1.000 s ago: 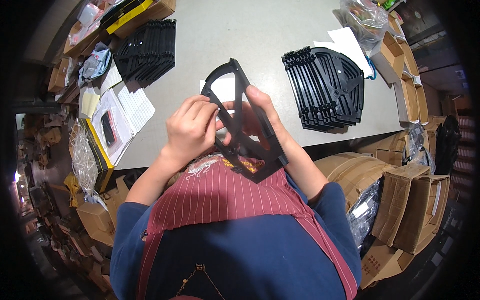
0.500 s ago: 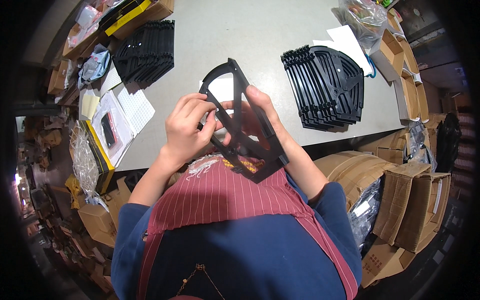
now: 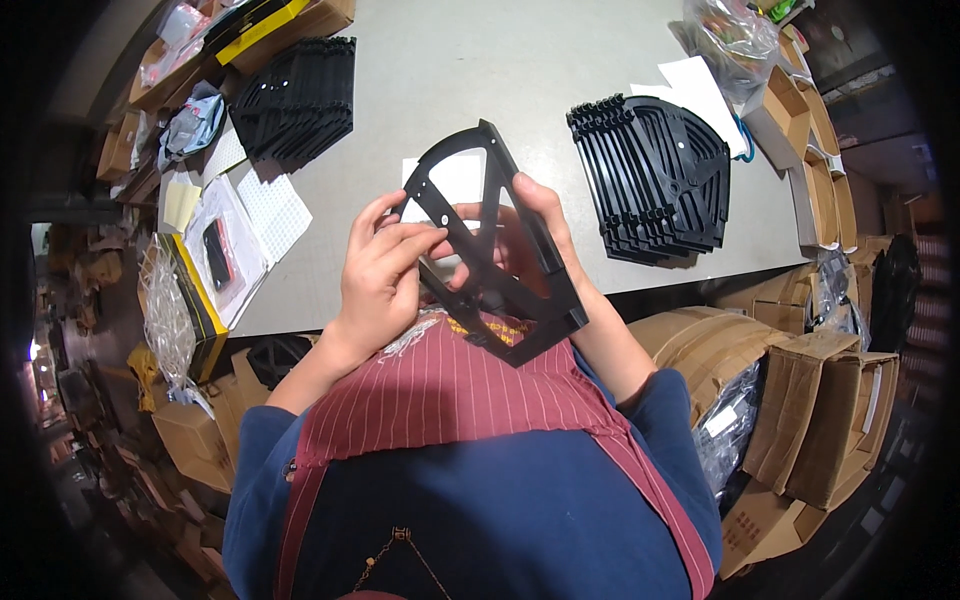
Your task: The person assembles black plastic components by hand. They peel small circular stickers from a sheet and apply them to the parts, then retrieve more components from a yellow bag and stack them on the table.
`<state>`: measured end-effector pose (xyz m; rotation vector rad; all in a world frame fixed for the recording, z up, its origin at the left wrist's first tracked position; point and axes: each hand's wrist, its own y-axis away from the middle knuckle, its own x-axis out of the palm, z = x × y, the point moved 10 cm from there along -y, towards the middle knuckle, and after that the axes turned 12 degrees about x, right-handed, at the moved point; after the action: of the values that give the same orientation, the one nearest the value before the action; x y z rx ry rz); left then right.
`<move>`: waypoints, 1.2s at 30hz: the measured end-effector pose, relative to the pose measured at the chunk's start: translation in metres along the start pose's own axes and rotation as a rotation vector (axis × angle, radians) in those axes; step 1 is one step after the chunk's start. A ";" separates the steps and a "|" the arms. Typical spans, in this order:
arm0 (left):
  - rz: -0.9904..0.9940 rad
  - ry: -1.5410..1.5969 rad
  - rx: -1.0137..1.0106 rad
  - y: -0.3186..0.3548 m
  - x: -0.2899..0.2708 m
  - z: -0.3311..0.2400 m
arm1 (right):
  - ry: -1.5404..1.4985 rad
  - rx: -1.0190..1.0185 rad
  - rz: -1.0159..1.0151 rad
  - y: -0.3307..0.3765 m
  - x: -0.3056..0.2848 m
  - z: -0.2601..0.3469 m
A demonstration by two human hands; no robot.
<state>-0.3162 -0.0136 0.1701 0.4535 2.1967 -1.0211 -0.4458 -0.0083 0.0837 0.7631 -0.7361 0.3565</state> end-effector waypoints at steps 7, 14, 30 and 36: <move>-0.041 0.055 -0.192 0.006 -0.023 0.021 | 0.176 -0.213 -0.178 0.049 -0.056 0.068; -0.048 0.137 -0.327 0.023 -0.006 0.056 | 0.323 -0.859 -0.849 0.222 -0.243 0.209; 0.170 0.143 -0.168 0.022 0.080 0.052 | 1.170 -0.016 -1.446 0.196 -0.371 0.190; 0.458 0.673 -0.522 0.033 0.158 0.071 | 0.279 -0.084 -0.894 0.179 -0.373 0.126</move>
<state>-0.3817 -0.0421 0.0083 1.0970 2.6168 -0.0165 -0.8620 0.0093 -0.0314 0.8645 -0.1001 -0.3737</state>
